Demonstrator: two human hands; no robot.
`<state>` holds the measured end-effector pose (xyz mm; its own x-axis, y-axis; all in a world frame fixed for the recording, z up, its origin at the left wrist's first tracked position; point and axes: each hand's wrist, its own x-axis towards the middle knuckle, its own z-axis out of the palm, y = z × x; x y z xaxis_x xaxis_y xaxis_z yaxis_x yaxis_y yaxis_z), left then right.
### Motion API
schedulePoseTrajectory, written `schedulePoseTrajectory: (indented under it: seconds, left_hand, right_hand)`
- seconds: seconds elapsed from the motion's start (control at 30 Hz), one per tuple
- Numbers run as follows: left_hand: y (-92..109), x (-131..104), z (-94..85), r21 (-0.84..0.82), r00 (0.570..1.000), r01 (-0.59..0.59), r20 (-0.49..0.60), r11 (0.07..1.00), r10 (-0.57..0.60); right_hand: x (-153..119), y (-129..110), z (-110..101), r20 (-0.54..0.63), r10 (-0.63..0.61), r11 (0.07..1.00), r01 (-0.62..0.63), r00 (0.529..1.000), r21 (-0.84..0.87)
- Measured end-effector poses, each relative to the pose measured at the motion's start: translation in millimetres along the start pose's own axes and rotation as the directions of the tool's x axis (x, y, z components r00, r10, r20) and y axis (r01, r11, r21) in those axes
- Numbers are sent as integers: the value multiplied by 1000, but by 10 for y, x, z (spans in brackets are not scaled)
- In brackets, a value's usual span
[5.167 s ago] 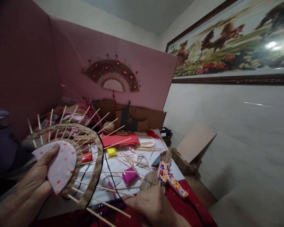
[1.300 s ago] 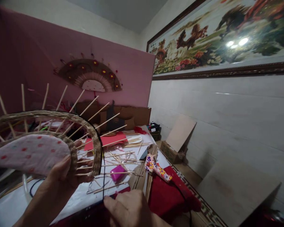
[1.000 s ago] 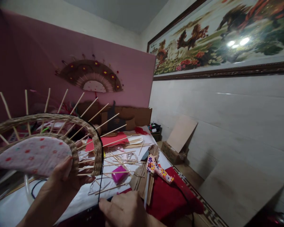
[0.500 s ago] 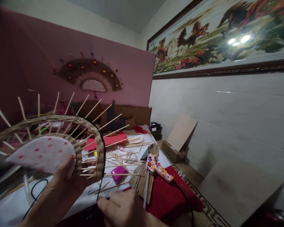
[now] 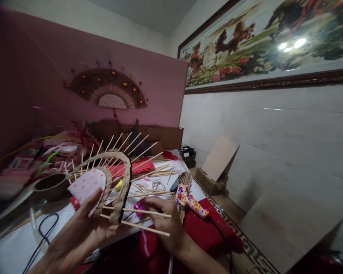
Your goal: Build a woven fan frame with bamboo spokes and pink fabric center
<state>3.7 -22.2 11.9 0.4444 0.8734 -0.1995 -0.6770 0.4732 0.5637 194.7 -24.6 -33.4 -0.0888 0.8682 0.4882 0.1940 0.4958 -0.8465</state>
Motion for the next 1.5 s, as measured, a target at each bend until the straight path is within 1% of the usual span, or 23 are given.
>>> schedulePoseTrajectory:
  seconds: [0.13, 0.23, 0.37, 0.43, 0.53, 0.6, 0.67, 0.73, 0.83, 0.9, 0.97, 1.03, 1.1, 1.2, 1.27, 1.37, 1.5]
  left_hand:
    - [-38, 11, -28, 13, 999, -1, -40, 1000, 2]
    - [-62, 16, -61, 14, 1000, 2, -23, 1000, -1]
    - [-82, 23, -97, 18, 999, -36, 19, 999, 36]
    - [-88, 23, -86, 9, 999, -50, 7, 999, 50]
    - [-95, 13, -29, -11, 994, -92, -62, 996, 91]
    - [-98, 1, 14, -3, 990, -112, -85, 994, 111]
    - [-97, -6, 37, 13, 988, -125, -86, 992, 126]
    - [-90, 2, 28, 11, 986, -141, -83, 990, 141]
    - [-74, 42, -26, -30, 986, -150, -83, 988, 147]
    - [-66, 74, -62, -40, 983, -159, -94, 986, 155]
    - [-63, 98, -84, -24, 979, -176, -109, 984, 172]
    - [-64, 109, -95, -7, 977, -182, -117, 983, 179]
    - [-64, 111, -99, -20, 976, -180, -125, 983, 176]
    - [-56, 110, -99, -27, 974, -178, -147, 984, 173]
    - [-48, 104, -89, -20, 973, -170, -161, 985, 165]
    - [-39, 83, -57, -19, 968, -180, -179, 984, 173]
    - [-35, 52, -2, 23, 948, -213, -236, 977, 213]
  right_hand:
    - [58, 13, 96, 73, 92, 994, -95, 993, 47]
    - [89, 3, 141, 123, 125, 988, -135, 984, 72]
    - [100, 36, 155, 180, 129, 983, -151, 975, 109]
    - [100, 63, 148, 200, 144, 978, -171, 969, 121]
    - [99, 90, 136, 216, 171, 977, -194, 961, 87]
    - [99, 92, 136, 228, 172, 980, -190, 958, 59]
    - [100, 86, 140, 242, 155, 984, -170, 958, 45]
    - [97, 82, 140, 232, 157, 985, -168, 960, 30]
    - [58, 102, 103, 190, 232, 967, -247, 954, 59]
    - [2, 125, 44, 124, 289, 950, -300, 949, 84]
    - [-70, 136, -38, 41, 295, 953, -297, 955, 64]
    - [-146, 116, -129, -17, 242, 970, -241, 970, 22]
    - [-214, 65, -214, -68, 156, 987, -158, 985, -16]
    - [-297, -28, -316, -120, 30, 994, -43, 992, -104]
    - [-342, -70, -364, -118, -61, 982, 39, 991, -184]
    - [-395, -86, -405, -121, -203, 941, 159, 972, -297]
    - [-411, -83, -409, -92, -281, 902, 230, 955, -366]
